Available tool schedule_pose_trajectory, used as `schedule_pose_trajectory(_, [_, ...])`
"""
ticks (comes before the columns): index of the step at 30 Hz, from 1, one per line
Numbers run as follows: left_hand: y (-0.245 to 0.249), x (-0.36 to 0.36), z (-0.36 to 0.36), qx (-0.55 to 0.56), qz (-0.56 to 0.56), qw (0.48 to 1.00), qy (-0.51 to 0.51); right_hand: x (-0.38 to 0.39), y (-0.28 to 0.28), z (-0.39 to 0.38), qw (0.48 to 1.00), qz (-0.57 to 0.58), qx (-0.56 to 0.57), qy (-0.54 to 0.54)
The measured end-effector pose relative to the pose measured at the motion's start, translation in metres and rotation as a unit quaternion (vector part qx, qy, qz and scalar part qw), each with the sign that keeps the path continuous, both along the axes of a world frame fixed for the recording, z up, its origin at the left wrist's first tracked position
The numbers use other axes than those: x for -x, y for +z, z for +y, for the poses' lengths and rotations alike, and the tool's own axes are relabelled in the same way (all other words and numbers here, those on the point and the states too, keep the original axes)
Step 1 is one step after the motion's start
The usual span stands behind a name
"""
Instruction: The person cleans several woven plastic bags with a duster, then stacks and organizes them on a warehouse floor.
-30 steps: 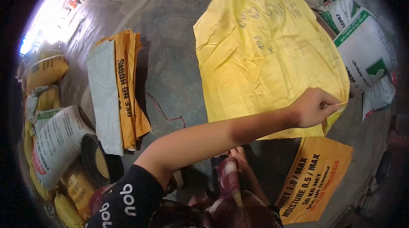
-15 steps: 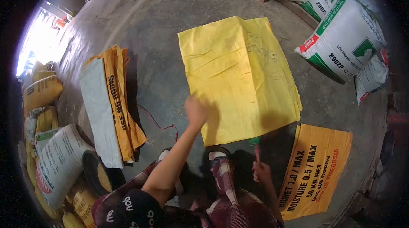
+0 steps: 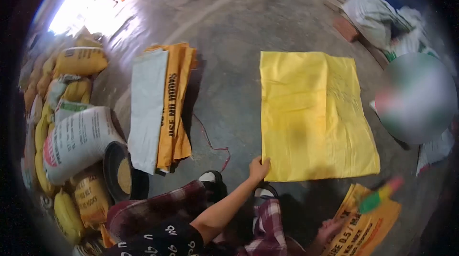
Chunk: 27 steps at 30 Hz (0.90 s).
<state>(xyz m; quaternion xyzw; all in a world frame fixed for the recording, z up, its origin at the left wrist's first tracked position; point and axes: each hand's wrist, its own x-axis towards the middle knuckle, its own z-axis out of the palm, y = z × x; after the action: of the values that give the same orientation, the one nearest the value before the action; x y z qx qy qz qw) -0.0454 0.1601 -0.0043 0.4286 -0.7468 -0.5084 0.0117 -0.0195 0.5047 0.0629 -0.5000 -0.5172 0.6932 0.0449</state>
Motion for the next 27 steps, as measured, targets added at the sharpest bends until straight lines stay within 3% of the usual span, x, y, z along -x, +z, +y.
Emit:
schedule_pose_trajectory(1, [0.004, 0.000, -0.007, 0.007, 0.007, 1.000, 0.001, 0.011, 0.046, -0.031, 0.996, -0.039, -0.082, -0.023])
schedule_pose_trajectory(2, [0.008, 0.002, -0.012, 0.010, 0.017, 1.000, 0.002, 0.013, 0.042, -0.041, 0.996, -0.030, -0.082, -0.011])
schedule_pose_trajectory(3, [0.013, 0.006, -0.011, 0.005, 0.025, 1.000, 0.009, 0.011, 0.028, -0.043, 0.963, 0.044, -0.251, 0.087])
schedule_pose_trajectory(4, [0.017, 0.007, -0.013, -0.015, 0.022, 1.000, 0.007, 0.005, 0.009, -0.043, 0.887, 0.114, -0.410, 0.178])
schedule_pose_trajectory(6, [0.024, 0.009, -0.013, -0.031, 0.022, 0.999, 0.010, -0.011, -0.019, -0.047, 0.630, 0.235, -0.664, 0.328])
schedule_pose_trajectory(7, [0.026, 0.011, -0.009, -0.027, 0.036, 0.999, 0.015, -0.019, -0.023, -0.054, 0.630, 0.241, -0.661, 0.328])
schedule_pose_trajectory(9, [0.037, 0.010, -0.012, -0.034, 0.047, 0.998, 0.021, -0.033, -0.034, -0.068, 0.515, 0.047, -0.616, 0.595])
schedule_pose_trajectory(10, [0.039, 0.008, -0.020, -0.028, 0.050, 0.998, 0.028, -0.036, -0.054, -0.057, 0.514, 0.057, -0.613, 0.597])
schedule_pose_trajectory(12, [0.043, 0.004, -0.027, -0.020, 0.056, 0.998, -0.002, -0.033, -0.108, -0.018, 0.581, -0.086, -0.646, 0.488])
schedule_pose_trajectory(13, [0.044, 0.002, -0.029, -0.017, 0.058, 0.998, 0.005, -0.026, -0.094, -0.023, 0.581, -0.079, -0.645, 0.491])
schedule_pose_trajectory(15, [0.046, 0.004, -0.031, -0.028, 0.075, 0.997, 0.009, -0.006, -0.055, -0.038, 0.649, 0.050, -0.673, 0.350])
schedule_pose_trajectory(16, [0.050, 0.002, -0.032, -0.036, 0.080, 0.996, 0.008, -0.006, -0.042, -0.047, 0.652, 0.052, -0.670, 0.351])
schedule_pose_trajectory(19, [0.054, 0.012, -0.031, -0.084, 0.116, 0.989, 0.027, -0.002, -0.005, -0.072, 0.873, -0.055, -0.359, 0.325])
schedule_pose_trajectory(21, [0.064, 0.019, -0.027, -0.183, 0.168, 0.966, 0.068, 0.002, 0.010, -0.090, 0.943, -0.124, -0.119, 0.285])
schedule_pose_trajectory(22, [0.073, 0.023, -0.022, -0.185, 0.169, 0.966, 0.067, 0.003, 0.011, -0.098, 0.943, -0.123, -0.121, 0.284])
schedule_pose_trajectory(23, [0.083, 0.027, -0.015, -0.244, 0.190, 0.947, 0.090, 0.005, 0.005, -0.104, 0.954, -0.087, 0.123, 0.259])
schedule_pose_trajectory(24, [0.089, 0.030, -0.007, -0.306, 0.206, 0.923, 0.109, 0.004, -0.003, -0.111, 0.909, -0.042, 0.356, 0.212])
schedule_pose_trajectory(26, [0.091, 0.028, 0.007, -0.298, 0.195, 0.932, 0.060, 0.003, -0.042, -0.136, 0.934, 0.189, 0.212, 0.215])
schedule_pose_trajectory(27, [0.092, 0.024, 0.015, -0.282, 0.188, 0.941, 0.018, 0.020, -0.055, -0.128, 0.809, 0.204, 0.501, 0.230])
